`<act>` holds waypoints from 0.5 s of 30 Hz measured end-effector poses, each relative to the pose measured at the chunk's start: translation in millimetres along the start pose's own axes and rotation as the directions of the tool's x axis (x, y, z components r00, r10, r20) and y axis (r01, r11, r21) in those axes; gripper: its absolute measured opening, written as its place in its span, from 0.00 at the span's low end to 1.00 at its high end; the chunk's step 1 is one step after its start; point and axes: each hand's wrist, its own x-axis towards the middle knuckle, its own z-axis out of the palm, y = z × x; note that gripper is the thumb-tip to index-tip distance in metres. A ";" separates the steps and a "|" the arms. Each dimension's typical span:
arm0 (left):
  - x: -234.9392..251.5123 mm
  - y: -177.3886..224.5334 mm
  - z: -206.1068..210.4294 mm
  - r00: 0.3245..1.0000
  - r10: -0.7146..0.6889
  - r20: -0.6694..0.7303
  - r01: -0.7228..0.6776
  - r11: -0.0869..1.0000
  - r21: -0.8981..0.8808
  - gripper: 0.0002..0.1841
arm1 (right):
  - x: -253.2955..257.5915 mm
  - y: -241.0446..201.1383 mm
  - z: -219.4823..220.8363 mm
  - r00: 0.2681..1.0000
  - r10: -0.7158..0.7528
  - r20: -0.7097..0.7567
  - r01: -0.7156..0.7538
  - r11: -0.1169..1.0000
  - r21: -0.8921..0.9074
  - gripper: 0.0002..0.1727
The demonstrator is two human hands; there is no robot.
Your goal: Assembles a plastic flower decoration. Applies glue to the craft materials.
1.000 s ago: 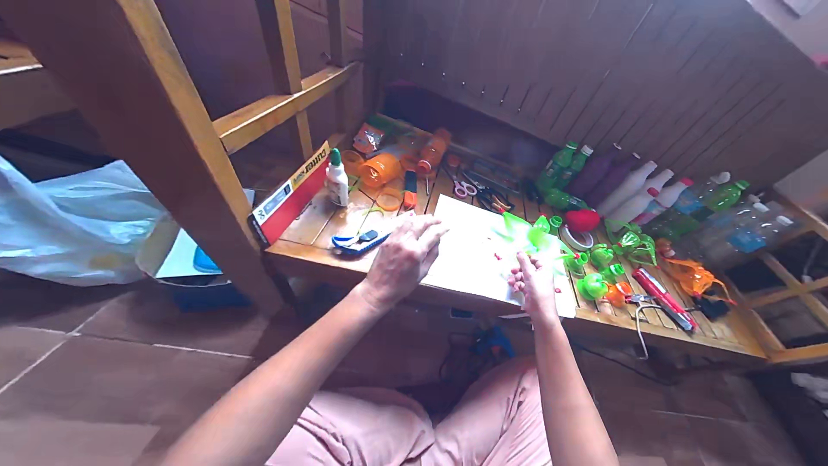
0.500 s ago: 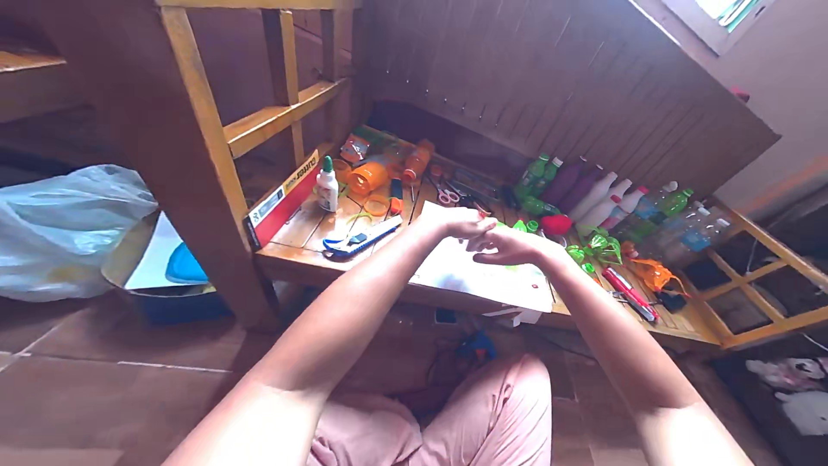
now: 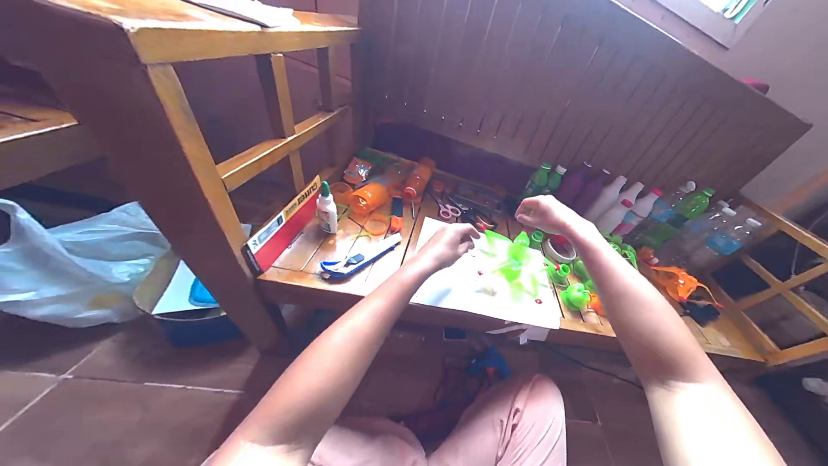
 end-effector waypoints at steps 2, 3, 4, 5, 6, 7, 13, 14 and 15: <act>-4.4 -2.2 6.6 0.991 -0.036 -0.132 0.033 0.999 -0.030 0.10 | 31.6 26.3 3.2 0.982 0.173 -0.077 -0.179 0.980 -0.088 0.18; -7.1 -2.2 8.2 0.988 -0.064 -0.142 0.062 0.998 -0.015 0.15 | 46.2 33.0 6.2 0.966 0.242 -0.095 -0.251 0.962 -0.104 0.22; -10.0 -2.2 9.0 0.989 -0.072 -0.131 0.072 0.997 -0.004 0.20 | 60.6 37.9 9.8 0.954 0.280 -0.103 -0.291 0.950 -0.116 0.24; -13.7 -1.6 9.5 0.992 -0.060 -0.114 0.061 0.998 -0.003 0.22 | 74.3 43.5 14.6 0.957 0.269 -0.109 -0.282 0.951 -0.129 0.23; -17.6 0.1 8.2 0.995 -0.058 -0.076 0.058 0.998 0.001 0.20 | 87.6 50.7 21.3 0.969 0.218 -0.116 -0.232 0.964 -0.131 0.19; -21.3 1.0 7.1 0.997 -0.054 -0.047 0.055 0.998 0.012 0.18 | 101.8 59.3 29.6 0.980 0.157 -0.123 -0.173 0.976 -0.130 0.17; -41.7 -7.6 21.3 0.977 0.033 -0.211 -0.022 0.998 0.056 0.13 | 159.4 58.4 63.7 0.992 0.111 -0.064 -0.121 0.973 -0.195 0.31; -42.2 -9.7 24.4 0.971 0.055 -0.233 -0.046 0.998 0.045 0.13 | 164.9 57.1 66.5 0.991 0.128 -0.036 -0.133 0.970 -0.203 0.29; -42.6 -10.3 26.9 0.966 0.059 -0.252 -0.053 0.998 0.030 0.12 | 169.3 57.1 69.1 0.989 0.144 -0.015 -0.144 0.967 -0.210 0.25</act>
